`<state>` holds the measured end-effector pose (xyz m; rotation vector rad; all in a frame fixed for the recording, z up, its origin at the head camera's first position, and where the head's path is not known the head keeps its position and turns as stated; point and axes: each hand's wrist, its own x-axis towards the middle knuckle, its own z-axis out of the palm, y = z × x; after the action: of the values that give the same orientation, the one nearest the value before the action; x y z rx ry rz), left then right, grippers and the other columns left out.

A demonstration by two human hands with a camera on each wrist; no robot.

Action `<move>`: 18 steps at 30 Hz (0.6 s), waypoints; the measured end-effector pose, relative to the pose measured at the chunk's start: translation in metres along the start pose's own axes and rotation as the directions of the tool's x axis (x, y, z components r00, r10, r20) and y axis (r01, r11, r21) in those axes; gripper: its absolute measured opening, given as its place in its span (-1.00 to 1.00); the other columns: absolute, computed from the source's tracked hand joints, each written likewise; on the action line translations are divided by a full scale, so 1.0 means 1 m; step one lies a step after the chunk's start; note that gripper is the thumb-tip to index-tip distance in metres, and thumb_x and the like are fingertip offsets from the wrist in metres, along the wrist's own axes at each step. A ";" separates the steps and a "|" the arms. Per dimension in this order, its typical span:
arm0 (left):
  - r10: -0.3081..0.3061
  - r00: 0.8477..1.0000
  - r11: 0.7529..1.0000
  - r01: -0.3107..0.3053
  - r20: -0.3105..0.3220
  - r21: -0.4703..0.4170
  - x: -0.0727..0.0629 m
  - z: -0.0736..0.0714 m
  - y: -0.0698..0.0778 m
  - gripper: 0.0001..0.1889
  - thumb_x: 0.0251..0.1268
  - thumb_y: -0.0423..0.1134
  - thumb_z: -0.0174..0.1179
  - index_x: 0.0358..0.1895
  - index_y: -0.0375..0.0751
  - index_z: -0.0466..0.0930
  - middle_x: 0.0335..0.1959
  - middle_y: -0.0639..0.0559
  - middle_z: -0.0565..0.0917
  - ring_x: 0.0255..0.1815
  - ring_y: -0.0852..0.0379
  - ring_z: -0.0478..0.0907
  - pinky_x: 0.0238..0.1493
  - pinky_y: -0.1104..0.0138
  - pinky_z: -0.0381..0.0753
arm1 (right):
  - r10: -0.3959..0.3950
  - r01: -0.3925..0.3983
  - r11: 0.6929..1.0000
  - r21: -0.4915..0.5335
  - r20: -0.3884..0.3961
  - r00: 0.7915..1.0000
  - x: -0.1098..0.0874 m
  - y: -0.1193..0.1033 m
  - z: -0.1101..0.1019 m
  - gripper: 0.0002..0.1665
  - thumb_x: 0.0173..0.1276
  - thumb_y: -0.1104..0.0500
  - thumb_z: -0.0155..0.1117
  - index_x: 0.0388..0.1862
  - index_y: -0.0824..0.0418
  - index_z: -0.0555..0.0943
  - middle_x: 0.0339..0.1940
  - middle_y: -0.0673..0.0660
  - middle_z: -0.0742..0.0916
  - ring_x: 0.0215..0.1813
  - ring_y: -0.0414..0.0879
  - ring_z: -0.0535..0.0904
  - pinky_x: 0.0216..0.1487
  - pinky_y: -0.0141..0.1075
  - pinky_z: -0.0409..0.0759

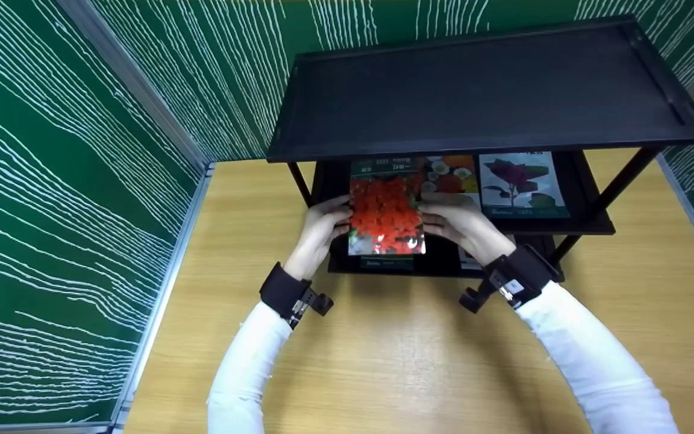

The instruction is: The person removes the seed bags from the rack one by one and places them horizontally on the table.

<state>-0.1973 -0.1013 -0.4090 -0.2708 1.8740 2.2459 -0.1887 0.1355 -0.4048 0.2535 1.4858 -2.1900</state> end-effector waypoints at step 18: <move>0.019 0.998 1.000 -0.018 0.061 -0.022 -0.034 -0.012 -0.016 -0.60 0.08 -0.58 0.00 0.07 -0.49 0.38 -0.47 0.04 0.51 -0.52 0.23 0.47 -0.55 0.48 0.50 | -0.029 0.032 0.999 -0.038 0.085 0.996 -0.027 0.027 -0.002 -0.30 0.23 0.29 0.14 0.28 0.41 0.09 -0.18 0.12 0.60 -0.19 -0.11 0.59 0.03 -0.22 0.50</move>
<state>-0.1599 -0.1118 -0.4170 -0.1869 1.8302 2.2614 -0.1525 0.1367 -0.4163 0.1246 1.4941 -2.1649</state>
